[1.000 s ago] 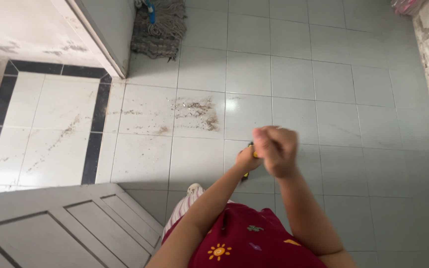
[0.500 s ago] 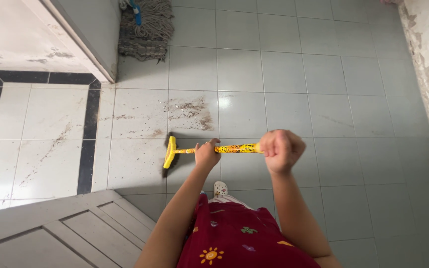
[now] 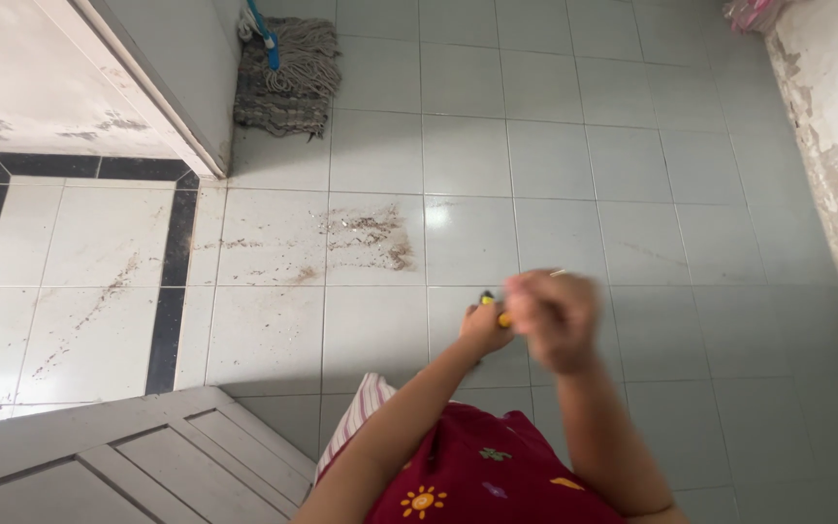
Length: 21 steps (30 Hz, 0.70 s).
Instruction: The recorder sweeps dirt and debris across a tiled floor using a yellow broom.
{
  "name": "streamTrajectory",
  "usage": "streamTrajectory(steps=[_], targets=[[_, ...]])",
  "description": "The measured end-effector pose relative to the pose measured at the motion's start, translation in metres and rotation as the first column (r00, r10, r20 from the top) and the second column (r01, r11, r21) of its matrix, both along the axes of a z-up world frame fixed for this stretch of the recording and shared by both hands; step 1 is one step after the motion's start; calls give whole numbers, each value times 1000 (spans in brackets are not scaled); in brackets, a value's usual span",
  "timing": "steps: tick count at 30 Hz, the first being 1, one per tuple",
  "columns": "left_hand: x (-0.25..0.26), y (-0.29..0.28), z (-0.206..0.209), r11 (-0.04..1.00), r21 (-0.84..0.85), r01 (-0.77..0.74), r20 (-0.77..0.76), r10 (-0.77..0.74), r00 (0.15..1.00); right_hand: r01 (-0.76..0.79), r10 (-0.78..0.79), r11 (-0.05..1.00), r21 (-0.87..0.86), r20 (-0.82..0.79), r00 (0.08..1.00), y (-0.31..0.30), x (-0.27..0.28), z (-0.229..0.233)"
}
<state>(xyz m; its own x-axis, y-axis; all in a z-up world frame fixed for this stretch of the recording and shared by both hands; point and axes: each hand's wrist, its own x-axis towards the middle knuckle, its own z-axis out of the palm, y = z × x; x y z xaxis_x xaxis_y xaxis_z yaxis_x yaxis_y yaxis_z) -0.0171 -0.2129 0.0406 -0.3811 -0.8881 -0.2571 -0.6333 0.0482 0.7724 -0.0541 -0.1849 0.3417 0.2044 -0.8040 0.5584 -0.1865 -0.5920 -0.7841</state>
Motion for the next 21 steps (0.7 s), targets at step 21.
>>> streamTrajectory(steps=[21], targets=[[107,-16,-34,924,-155,-349,304,381,873,-115,76,993,39,538,839,-38,-43,-82]])
